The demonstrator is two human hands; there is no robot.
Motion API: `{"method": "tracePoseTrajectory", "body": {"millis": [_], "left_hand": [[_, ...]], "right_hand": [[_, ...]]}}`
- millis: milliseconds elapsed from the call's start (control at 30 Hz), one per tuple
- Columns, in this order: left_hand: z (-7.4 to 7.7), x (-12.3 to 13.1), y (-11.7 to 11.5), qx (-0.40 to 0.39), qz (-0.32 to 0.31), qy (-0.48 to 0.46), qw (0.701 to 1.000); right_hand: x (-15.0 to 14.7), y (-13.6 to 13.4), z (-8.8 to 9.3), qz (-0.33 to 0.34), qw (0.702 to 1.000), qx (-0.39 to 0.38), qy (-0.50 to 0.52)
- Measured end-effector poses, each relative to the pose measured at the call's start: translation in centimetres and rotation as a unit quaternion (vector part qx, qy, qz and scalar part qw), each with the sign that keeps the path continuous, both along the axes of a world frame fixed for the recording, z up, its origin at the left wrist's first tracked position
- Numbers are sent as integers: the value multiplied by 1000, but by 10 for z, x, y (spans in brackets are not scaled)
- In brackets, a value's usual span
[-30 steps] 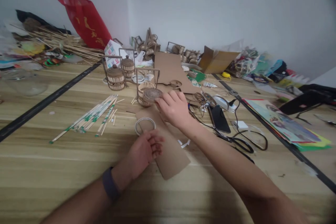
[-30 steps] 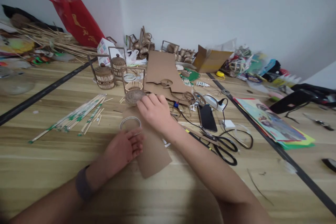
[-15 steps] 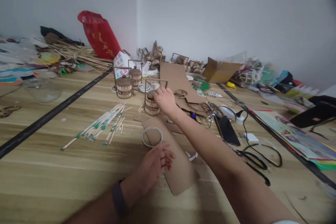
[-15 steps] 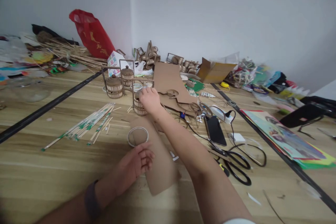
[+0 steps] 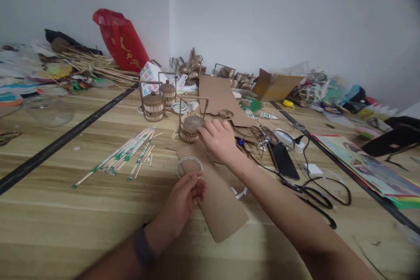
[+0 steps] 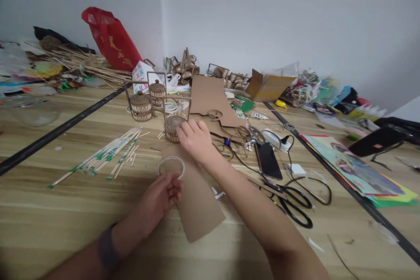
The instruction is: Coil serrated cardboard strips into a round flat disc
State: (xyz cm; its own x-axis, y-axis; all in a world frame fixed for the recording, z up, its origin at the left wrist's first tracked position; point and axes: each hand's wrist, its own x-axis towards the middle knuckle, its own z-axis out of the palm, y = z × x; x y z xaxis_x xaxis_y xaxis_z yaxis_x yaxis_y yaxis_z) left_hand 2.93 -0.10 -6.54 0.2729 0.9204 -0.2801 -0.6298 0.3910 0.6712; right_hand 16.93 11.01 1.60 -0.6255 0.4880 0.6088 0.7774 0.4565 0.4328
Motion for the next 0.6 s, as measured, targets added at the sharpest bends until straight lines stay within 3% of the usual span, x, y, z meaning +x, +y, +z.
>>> {"method": "tracePoseTrajectory", "body": {"millis": [100, 167, 267, 433, 600], "left_hand": [[5, -5, 3, 2, 70, 11, 998], [9, -7, 3, 20, 97, 23, 995], [14, -7, 0, 41, 75, 69, 994], [13, -3, -4, 44, 34, 128, 990], [9, -1, -4, 45, 8, 128, 991]], "right_hand": [[19, -50, -14, 90, 995, 40, 22], [29, -81, -25, 109, 994, 3, 12], [37, -114, -42, 130, 991, -27, 8], [41, -129, -58, 153, 987, -36, 18], [45, -126, -56, 162, 985, -45, 45]]}}
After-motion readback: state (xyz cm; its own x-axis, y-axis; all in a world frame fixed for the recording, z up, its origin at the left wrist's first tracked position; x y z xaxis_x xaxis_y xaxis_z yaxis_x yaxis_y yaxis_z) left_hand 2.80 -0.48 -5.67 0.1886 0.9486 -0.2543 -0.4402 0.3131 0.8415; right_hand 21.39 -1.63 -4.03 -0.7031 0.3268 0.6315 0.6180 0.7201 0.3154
